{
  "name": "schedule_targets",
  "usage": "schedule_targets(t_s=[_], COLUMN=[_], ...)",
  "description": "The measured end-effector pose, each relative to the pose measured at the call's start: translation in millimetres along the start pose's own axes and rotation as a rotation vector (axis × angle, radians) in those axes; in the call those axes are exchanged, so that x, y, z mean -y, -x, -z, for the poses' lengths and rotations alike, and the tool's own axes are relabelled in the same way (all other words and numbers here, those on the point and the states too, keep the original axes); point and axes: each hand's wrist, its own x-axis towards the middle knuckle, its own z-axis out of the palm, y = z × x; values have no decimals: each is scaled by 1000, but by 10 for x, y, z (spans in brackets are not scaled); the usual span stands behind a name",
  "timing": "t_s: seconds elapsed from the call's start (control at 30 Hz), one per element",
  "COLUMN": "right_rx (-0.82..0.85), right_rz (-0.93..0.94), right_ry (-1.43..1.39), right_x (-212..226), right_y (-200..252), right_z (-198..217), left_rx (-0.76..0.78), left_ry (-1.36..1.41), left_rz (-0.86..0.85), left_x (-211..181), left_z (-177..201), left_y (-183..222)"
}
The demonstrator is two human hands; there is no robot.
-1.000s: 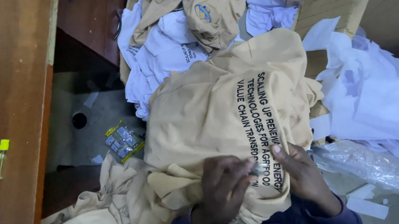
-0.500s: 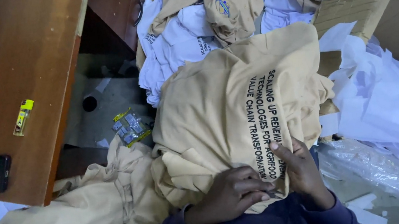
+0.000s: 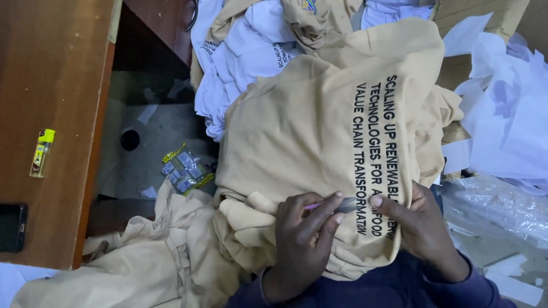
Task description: Inspecting printed text on beige garments and marking specific areas with a blue marker.
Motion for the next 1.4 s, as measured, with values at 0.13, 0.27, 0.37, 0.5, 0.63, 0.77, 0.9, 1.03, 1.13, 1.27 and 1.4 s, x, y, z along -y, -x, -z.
schedule_targets(t_s=[0.13,0.27,0.37,0.5,0.63,0.77,0.9,1.03,1.13,1.27,1.4], right_rx=[19,10,22,40,66,98,112,158,116,111,71], right_rz=[10,18,45,39,55,95,67,111,99,217,186], right_ry=[-43,-48,-44,-58,-52,13,-125,-281,-295,-224,-276], right_x=[-11,-29,37,-19,-45,-115,-99,-118,-3,61,-47], right_y=[6,-3,24,9,7,8,-8,-14,24,42,34], right_z=[-13,-7,-41,6,27,74,59,103,32,-5,53], left_rx=[14,35,44,39,35,62,43,75,116,143,174], left_ry=[55,93,78,65,73,84,83,59,69,108,108], left_rz=[37,27,28,31,4,-50,-40,-31,-47,-68,-72], left_x=[1,-14,-2,-12,12,11,32,32,10,-51,-110], left_z=[17,38,38,47,39,11,33,25,27,47,2], left_y=[-28,-67,-55,-50,-26,-11,-40,-23,-34,-80,-112])
